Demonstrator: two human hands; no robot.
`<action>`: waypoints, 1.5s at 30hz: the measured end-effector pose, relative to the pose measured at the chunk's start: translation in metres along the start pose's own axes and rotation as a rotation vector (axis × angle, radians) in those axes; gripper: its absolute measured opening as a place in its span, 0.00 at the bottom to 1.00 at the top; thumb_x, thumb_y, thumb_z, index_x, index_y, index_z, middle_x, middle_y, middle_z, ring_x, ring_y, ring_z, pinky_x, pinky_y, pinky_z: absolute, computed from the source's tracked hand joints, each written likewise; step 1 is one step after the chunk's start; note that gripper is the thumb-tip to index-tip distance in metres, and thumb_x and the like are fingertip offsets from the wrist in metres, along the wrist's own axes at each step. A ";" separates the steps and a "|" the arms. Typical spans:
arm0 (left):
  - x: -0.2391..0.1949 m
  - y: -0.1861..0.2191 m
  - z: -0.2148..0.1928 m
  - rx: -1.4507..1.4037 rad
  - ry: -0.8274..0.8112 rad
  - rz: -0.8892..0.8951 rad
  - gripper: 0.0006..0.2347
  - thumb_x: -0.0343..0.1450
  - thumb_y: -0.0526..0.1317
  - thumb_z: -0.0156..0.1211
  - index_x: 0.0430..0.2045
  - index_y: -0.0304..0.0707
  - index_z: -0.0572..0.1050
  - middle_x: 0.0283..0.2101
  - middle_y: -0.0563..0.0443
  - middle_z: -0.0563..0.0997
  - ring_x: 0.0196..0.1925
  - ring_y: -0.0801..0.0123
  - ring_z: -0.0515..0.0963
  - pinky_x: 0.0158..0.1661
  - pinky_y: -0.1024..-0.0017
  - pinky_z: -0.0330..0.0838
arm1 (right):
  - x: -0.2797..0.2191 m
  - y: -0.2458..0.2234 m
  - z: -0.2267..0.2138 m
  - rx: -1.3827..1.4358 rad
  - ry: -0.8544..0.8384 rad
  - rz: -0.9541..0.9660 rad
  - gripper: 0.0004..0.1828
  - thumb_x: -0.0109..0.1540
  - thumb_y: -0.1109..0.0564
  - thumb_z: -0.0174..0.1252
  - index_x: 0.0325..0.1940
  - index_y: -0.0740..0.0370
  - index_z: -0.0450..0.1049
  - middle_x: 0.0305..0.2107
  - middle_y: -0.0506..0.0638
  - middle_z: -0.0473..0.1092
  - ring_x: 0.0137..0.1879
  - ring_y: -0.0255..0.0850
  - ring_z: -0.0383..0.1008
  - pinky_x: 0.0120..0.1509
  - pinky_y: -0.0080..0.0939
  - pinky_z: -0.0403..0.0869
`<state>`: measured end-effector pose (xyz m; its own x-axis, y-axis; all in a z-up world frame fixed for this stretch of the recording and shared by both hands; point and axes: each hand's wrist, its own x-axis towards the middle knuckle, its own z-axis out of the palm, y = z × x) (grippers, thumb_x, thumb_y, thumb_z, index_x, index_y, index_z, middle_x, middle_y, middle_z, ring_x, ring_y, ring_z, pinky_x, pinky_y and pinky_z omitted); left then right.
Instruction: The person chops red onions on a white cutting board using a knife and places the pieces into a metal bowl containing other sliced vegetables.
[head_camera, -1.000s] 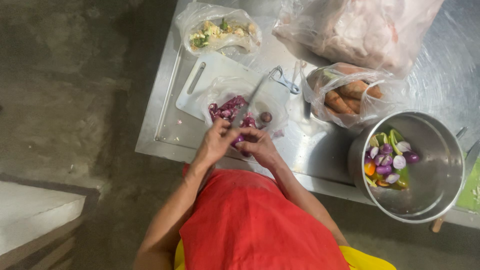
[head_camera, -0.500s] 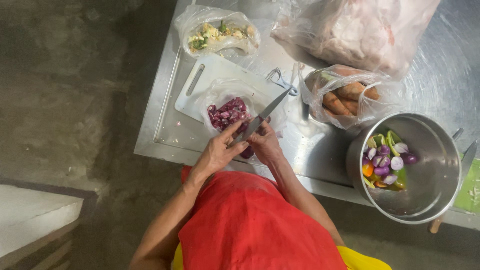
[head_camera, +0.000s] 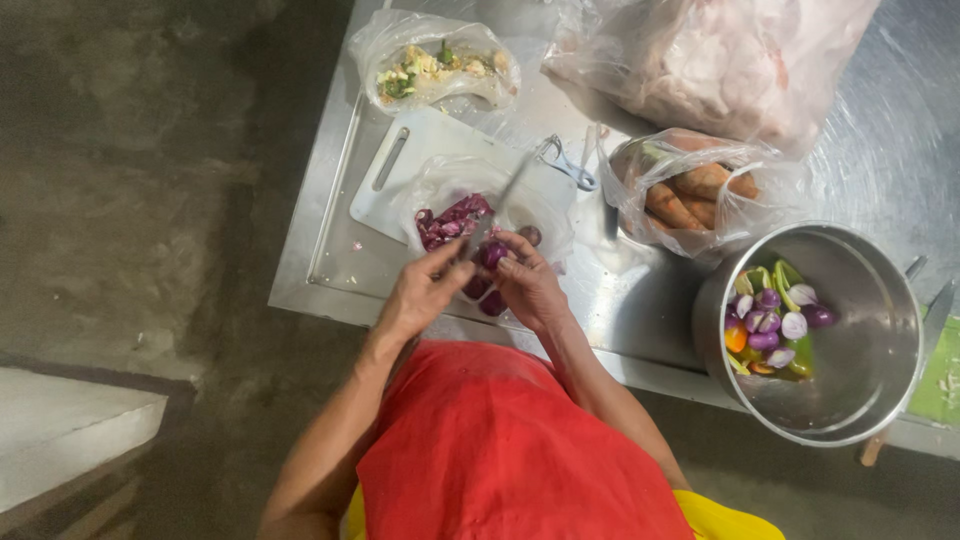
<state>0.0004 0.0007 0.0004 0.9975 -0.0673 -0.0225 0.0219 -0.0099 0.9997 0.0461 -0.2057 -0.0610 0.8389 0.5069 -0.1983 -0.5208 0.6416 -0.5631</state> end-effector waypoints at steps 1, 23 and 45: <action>-0.002 0.003 0.002 0.001 0.005 0.001 0.23 0.76 0.45 0.64 0.65 0.37 0.70 0.44 0.68 0.80 0.42 0.85 0.78 0.41 0.79 0.74 | 0.003 0.003 -0.003 -0.003 0.023 0.007 0.22 0.63 0.63 0.66 0.61 0.60 0.72 0.52 0.53 0.75 0.58 0.45 0.74 0.66 0.49 0.71; 0.001 -0.014 0.012 0.125 0.017 -0.244 0.27 0.72 0.43 0.66 0.67 0.37 0.68 0.39 0.41 0.81 0.38 0.73 0.75 0.39 0.76 0.72 | 0.005 0.007 -0.006 0.010 0.018 -0.071 0.20 0.62 0.68 0.64 0.57 0.61 0.71 0.48 0.52 0.75 0.56 0.44 0.77 0.66 0.50 0.76; -0.005 -0.006 0.004 0.189 -0.031 -0.310 0.30 0.68 0.43 0.68 0.67 0.40 0.68 0.23 0.58 0.66 0.25 0.76 0.63 0.26 0.73 0.61 | 0.008 0.013 -0.016 -0.048 -0.015 -0.023 0.21 0.62 0.69 0.61 0.59 0.63 0.72 0.49 0.52 0.75 0.54 0.43 0.77 0.61 0.47 0.77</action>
<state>-0.0048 -0.0032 -0.0055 0.9430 -0.0621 -0.3271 0.3069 -0.2183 0.9264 0.0487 -0.2022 -0.0832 0.8481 0.5009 -0.1728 -0.4926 0.6253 -0.6053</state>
